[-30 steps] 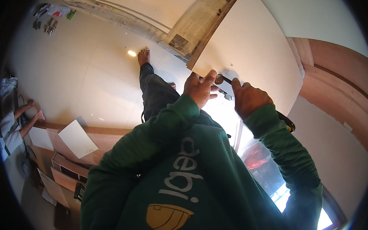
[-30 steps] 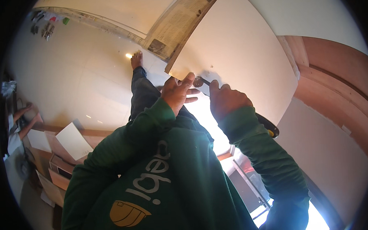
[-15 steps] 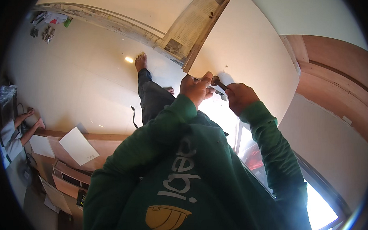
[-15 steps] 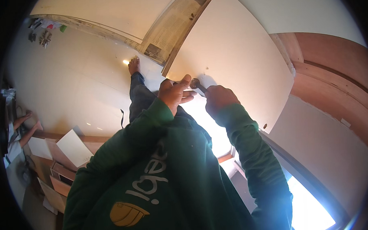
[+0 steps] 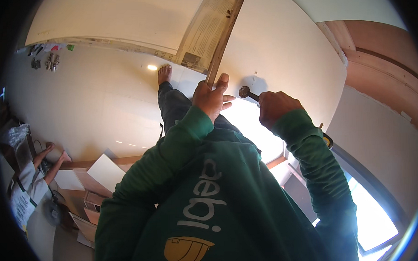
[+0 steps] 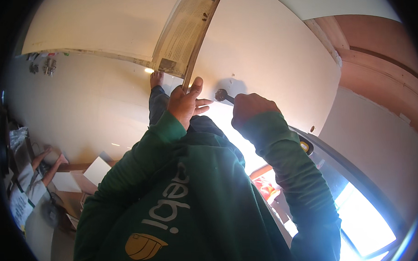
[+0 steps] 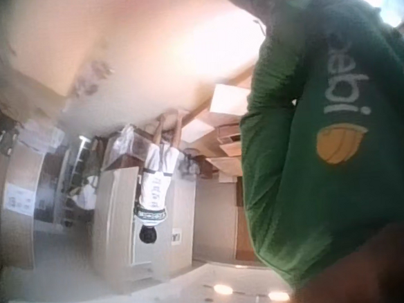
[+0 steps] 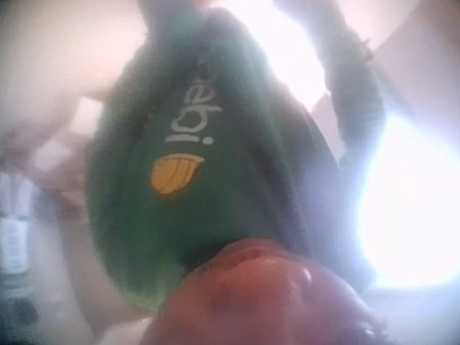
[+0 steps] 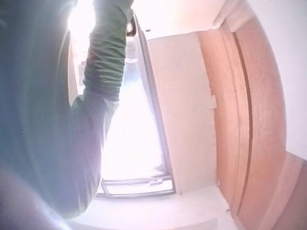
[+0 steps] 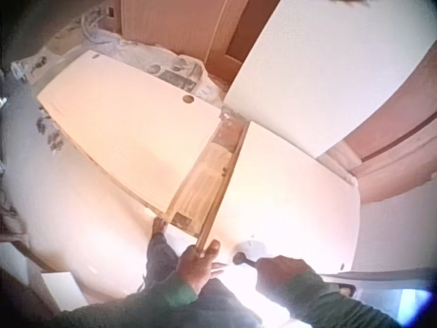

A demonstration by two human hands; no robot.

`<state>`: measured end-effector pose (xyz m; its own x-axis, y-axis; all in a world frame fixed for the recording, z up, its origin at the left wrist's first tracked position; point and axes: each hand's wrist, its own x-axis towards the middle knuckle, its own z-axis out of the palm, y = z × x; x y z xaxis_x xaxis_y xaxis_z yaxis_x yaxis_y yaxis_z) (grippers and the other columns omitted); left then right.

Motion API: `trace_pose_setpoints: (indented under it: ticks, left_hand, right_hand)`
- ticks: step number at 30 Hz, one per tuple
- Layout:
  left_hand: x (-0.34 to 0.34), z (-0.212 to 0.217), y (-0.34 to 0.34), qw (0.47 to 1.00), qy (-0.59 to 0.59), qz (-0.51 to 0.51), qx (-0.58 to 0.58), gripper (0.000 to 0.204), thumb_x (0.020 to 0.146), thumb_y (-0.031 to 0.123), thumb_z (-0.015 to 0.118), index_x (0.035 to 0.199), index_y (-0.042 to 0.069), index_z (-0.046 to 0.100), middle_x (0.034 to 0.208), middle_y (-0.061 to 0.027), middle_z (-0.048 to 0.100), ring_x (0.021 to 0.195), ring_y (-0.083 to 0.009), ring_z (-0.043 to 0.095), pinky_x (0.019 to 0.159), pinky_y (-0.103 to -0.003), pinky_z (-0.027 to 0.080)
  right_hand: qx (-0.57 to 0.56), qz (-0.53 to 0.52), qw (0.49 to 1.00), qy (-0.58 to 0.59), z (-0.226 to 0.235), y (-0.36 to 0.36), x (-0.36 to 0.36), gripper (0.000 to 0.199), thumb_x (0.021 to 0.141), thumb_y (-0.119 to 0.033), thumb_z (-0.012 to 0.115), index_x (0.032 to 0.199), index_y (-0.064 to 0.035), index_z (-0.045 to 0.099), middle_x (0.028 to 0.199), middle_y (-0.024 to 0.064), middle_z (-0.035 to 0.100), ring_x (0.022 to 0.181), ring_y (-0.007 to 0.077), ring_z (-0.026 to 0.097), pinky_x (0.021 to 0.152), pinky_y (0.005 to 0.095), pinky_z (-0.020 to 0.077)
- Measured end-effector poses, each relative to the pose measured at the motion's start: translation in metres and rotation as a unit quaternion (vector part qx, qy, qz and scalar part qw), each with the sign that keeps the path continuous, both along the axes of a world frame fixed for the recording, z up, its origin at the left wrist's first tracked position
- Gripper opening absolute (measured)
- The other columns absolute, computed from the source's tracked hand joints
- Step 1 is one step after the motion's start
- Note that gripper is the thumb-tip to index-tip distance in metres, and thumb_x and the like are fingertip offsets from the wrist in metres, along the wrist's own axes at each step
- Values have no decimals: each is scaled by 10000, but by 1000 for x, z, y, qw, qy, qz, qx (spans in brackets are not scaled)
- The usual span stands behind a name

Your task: The person uses a screwdriver to tighten screws into the underside of a white cabinet door. They repeatedly position the screwdriver, turn it to secure the screw, and move to adjacent screw holes on the same door. Other people are visible in the background working on similar tasks.

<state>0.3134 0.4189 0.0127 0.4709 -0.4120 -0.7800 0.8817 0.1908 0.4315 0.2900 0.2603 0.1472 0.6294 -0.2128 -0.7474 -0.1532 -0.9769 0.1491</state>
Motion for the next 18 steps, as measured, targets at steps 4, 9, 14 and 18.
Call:
trace_pose_setpoints:
  ticks: [4,9,14,18]
  left_hand:
    - [1,3,-10,999,19,12,28,666,1003,427,709,1294,-97,416,1139,-194,603,989,-371,741,902,-446,633]
    - [4,8,-12,999,27,5,35,628,1011,404,703,1288,-91,432,1155,-197,608,909,-316,736,876,-411,642]
    - [8,13,-11,997,67,-1,46,598,1008,394,711,1279,-81,468,1213,-210,612,1001,-328,719,919,-428,625]
    - [33,19,2,988,105,-117,3,603,983,415,742,1311,-28,498,1260,-186,613,1110,-343,687,977,-477,581]
  right_hand:
    - [16,-108,994,28,-11,-3,-4,178,931,-161,555,982,-54,688,911,168,732,883,382,724,825,491,573]
    - [18,-222,973,64,-7,8,4,216,934,-143,530,1025,-54,704,1020,189,739,956,390,719,857,491,565]
    - [52,-279,959,21,-18,16,-9,212,969,-153,520,1022,-33,687,952,211,726,950,403,707,851,507,551]
    - [71,-309,948,-30,-15,19,-14,212,1027,-192,523,979,-13,624,837,228,701,856,440,695,779,550,534]
